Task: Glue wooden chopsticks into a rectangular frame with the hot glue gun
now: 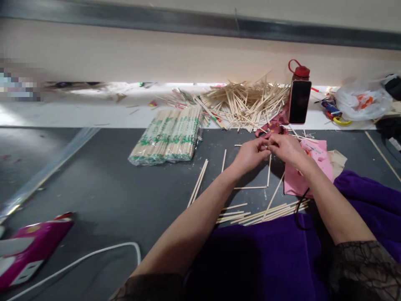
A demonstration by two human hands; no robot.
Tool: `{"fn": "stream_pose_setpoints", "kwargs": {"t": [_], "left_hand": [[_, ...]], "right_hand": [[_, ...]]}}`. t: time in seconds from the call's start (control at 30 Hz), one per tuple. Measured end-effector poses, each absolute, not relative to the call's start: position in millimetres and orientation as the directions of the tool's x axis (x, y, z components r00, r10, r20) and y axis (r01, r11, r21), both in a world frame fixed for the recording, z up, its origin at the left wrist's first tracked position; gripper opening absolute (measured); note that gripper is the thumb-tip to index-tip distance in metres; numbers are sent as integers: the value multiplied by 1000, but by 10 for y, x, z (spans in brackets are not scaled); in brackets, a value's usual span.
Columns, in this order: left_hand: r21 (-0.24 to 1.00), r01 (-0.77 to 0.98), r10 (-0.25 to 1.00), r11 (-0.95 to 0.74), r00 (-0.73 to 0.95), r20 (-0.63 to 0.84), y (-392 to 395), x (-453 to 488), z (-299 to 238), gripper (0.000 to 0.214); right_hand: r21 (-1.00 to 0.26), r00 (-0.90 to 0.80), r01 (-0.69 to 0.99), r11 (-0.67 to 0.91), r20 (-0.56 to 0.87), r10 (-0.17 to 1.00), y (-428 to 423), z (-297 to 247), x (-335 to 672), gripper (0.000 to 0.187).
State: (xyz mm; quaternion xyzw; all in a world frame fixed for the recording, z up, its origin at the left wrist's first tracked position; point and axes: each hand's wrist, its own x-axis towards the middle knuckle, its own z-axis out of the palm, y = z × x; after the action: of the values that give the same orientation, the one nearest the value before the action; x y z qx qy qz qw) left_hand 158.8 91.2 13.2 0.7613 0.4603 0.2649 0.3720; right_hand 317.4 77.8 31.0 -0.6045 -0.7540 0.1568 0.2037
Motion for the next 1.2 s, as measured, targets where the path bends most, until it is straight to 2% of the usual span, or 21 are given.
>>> {"fn": "stream_pose_setpoints", "kwargs": {"t": [0.07, 0.23, 0.33, 0.4, 0.47, 0.57, 0.67, 0.73, 0.8, 0.87, 0.93, 1.03, 1.2], "left_hand": [[810, 517, 906, -276, 422, 39, 897, 1570, 112, 18], [738, 559, 877, -377, 471, 91, 827, 1259, 248, 19], [700, 652, 952, -292, 272, 144, 805, 937, 370, 25], [707, 672, 976, -220, 159, 152, 782, 722, 427, 26], [783, 607, 990, -134, 51, 130, 749, 534, 474, 23], [912, 405, 977, -63, -161, 139, 709, 308, 588, 16], [956, 247, 904, -159, -354, 241, 705, 143, 771, 10], [943, 226, 863, -243, -394, 317, 709, 90, 876, 11], [935, 235, 876, -265, -345, 335, 708, 99, 922, 12], [935, 257, 917, -243, -252, 308, 704, 162, 903, 11], [931, 289, 947, -225, -160, 279, 706, 252, 855, 10], [908, 340, 959, -244, -56, 278, 720, 380, 822, 9], [867, 384, 942, -316, 18, 335, 737, 501, 930, 13]], "right_hand": [[-460, -103, 873, 160, 145, 984, 799, 309, 3211, 10], [-318, 106, 946, -60, 130, 986, 821, 362, 3371, 20], [-181, 227, 963, -198, 155, 962, 820, 418, 3463, 26], [-137, 296, 952, -274, 187, 937, 838, 452, 3534, 30], [-131, 354, 934, -332, 215, 910, 879, 475, 3616, 31], [-141, 377, 925, -352, 243, 894, 948, 490, 3727, 30], [-177, 331, 940, -293, 247, 911, 956, 499, 3732, 25], [-234, 284, 945, -228, 244, 927, 911, 501, 3642, 23], [-322, 169, 943, -88, 233, 958, 836, 493, 3486, 20], [-401, -25, 910, 107, 206, 978, 753, 478, 3291, 17], [-432, -192, 871, 236, 144, 971, 686, 458, 3087, 13], [-433, -310, 847, 309, 70, 948, 649, 443, 2789, 16], [-351, -545, 771, 531, 67, 836, 737, 462, 2287, 43]]}}
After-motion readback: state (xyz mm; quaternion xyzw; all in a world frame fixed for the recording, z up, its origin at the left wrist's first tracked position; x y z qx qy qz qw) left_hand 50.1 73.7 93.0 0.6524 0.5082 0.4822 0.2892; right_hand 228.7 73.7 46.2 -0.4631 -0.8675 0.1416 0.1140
